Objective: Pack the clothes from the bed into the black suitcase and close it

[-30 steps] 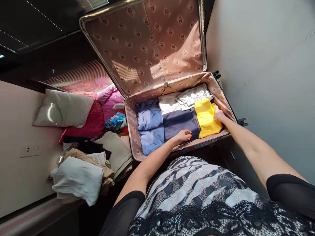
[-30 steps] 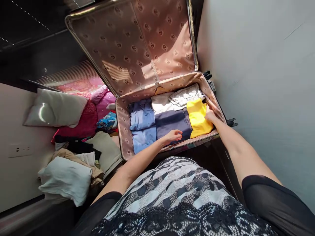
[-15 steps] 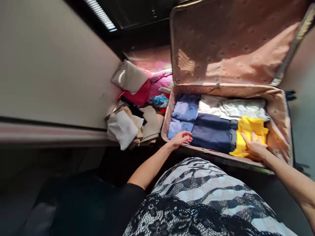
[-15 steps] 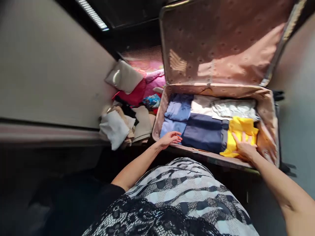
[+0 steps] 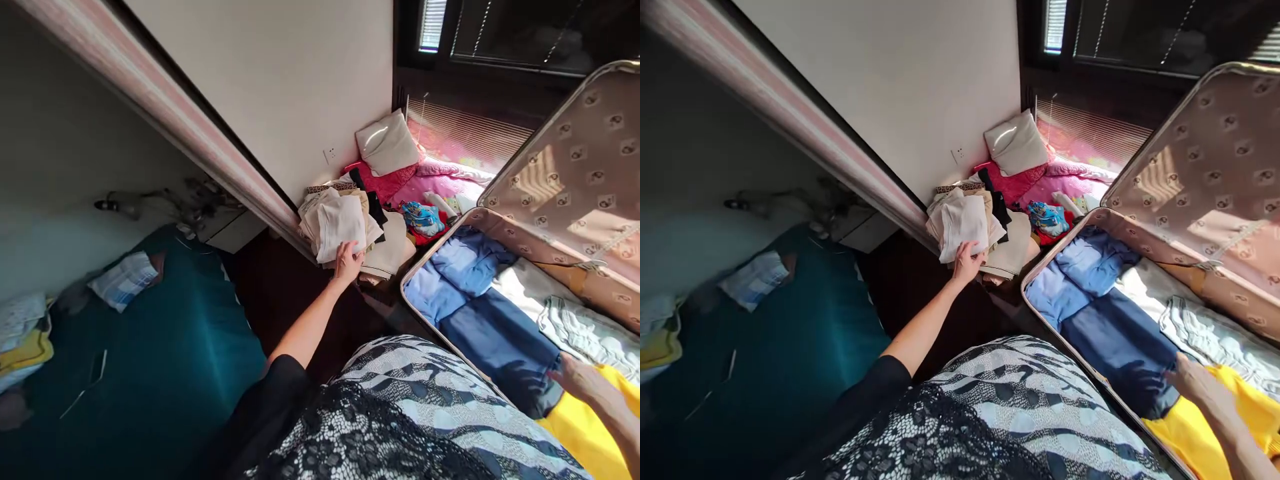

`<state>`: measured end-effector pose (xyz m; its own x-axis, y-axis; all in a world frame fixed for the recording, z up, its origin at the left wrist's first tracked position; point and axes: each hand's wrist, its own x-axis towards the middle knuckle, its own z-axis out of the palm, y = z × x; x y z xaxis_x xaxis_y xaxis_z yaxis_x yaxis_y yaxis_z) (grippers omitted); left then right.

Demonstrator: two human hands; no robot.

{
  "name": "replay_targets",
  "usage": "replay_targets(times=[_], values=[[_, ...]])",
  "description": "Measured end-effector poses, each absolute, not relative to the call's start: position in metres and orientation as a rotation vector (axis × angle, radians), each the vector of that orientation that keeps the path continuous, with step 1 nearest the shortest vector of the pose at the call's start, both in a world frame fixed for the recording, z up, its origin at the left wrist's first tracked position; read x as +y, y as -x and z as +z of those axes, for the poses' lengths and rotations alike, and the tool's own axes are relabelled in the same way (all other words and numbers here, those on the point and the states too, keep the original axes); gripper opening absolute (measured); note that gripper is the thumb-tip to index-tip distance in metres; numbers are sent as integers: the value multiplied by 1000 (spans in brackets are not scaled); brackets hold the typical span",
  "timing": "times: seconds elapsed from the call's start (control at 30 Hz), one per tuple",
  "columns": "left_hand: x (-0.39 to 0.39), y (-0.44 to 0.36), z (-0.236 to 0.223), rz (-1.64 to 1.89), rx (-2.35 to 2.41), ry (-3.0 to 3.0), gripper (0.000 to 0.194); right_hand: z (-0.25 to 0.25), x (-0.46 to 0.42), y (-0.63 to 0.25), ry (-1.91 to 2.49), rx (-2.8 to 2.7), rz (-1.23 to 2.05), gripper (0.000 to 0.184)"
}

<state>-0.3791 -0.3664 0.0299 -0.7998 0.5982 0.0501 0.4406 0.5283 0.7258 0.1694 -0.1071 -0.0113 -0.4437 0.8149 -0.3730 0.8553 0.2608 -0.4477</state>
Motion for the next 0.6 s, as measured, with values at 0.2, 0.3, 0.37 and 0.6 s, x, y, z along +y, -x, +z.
replay_targets(times=[0.2, 0.3, 0.37, 0.6], values=[[-374, 426, 27, 768, 2676, -929, 52, 2, -95, -18, -1376, 2630, -995, 55], [-374, 441, 22, 768, 2702, -811, 43, 27, -120, 75, -1135, 2687, -1001, 57], [-379, 454, 19, 810, 2747, -651, 45, 39, -138, 129, -943, 2762, -967, 50], [-407, 500, 8, 1065, 2567, -25, 93, 55, -182, 270, -708, 2811, -1039, 47]])
